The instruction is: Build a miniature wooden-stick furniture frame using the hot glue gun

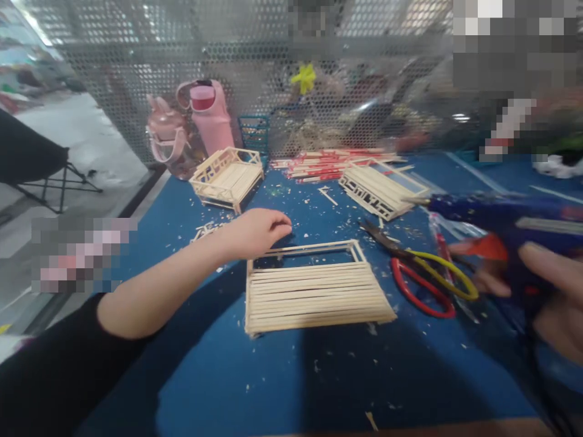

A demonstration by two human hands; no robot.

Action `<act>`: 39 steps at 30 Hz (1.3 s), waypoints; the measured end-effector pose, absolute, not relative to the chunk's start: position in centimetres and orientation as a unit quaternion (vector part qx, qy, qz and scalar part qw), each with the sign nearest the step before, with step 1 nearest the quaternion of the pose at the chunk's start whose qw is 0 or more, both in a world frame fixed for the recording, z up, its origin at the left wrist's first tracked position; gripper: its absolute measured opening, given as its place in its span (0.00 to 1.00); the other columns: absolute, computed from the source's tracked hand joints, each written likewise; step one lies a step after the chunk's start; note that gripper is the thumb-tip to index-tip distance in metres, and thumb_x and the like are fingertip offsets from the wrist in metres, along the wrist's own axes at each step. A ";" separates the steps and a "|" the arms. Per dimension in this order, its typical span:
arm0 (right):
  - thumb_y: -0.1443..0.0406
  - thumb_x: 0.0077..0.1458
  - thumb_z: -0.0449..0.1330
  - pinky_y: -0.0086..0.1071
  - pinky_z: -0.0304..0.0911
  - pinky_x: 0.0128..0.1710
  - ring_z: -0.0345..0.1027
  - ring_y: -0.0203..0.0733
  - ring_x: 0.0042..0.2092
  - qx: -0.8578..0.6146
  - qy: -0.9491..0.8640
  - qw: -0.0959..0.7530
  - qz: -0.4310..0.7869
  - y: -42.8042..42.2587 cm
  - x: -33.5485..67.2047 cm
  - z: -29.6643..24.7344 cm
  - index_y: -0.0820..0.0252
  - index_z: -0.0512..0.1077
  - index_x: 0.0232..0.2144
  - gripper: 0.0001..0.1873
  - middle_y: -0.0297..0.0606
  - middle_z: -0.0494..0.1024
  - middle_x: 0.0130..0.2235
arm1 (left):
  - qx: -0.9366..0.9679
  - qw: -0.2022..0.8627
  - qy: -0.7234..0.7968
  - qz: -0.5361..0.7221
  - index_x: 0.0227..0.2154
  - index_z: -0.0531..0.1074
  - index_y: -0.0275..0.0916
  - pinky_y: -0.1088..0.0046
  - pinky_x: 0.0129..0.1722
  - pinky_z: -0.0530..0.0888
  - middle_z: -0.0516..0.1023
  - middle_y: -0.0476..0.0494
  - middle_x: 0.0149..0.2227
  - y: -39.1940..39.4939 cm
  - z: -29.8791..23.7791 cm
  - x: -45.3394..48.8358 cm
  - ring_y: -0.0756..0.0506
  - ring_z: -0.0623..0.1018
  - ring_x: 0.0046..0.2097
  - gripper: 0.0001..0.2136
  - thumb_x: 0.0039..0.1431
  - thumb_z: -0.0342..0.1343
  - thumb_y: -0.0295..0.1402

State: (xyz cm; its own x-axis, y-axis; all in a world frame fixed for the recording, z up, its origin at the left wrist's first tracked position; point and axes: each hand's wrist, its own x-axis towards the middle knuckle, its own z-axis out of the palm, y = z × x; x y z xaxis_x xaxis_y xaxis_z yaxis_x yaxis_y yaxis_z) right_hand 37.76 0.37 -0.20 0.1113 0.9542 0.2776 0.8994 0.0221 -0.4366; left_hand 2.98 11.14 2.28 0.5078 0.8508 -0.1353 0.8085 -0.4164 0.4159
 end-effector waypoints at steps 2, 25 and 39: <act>0.48 0.55 0.48 0.44 0.67 0.30 0.71 0.51 0.29 -0.732 -0.606 0.310 0.006 1.6 37.1 1.3 0.49 0.68 0.19 0.20 0.39 0.73 0.22 | 0.848 0.248 0.468 -0.016 0.45 0.75 0.38 0.71 0.44 0.68 0.80 0.42 0.46 12.4 1.7 4.1 0.44 0.76 0.45 0.17 0.58 0.48 0.38; 0.61 0.57 0.48 0.46 0.59 0.44 0.65 0.61 0.51 -0.708 -0.674 0.186 -0.101 9.1 31.9 2.6 0.69 0.64 0.54 0.26 0.59 0.71 0.52 | 0.438 0.542 0.666 0.267 0.25 0.65 0.38 0.79 0.26 0.71 0.68 0.52 0.25 3.5 0.2 3.1 0.54 0.70 0.26 0.11 0.61 0.51 0.36; 0.47 0.53 0.56 0.27 0.50 0.16 0.55 0.29 0.16 -0.642 -0.623 0.126 0.429 3.8 26.7 -1.8 0.57 0.63 0.18 0.23 0.28 0.65 0.16 | 0.719 0.252 0.616 0.201 0.47 0.69 0.40 0.70 0.36 0.70 0.79 0.46 0.35 0.6 1.5 2.9 0.46 0.76 0.32 0.15 0.58 0.52 0.39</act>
State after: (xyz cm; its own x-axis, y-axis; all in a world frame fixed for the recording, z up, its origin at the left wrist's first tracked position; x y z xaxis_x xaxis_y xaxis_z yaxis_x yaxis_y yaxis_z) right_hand 26.68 3.79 -1.79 -0.1431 0.9077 -0.3945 0.6919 -0.1933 -0.6957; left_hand 2.90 0.63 1.50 0.1604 0.9868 -0.0220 0.7847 -0.1139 0.6093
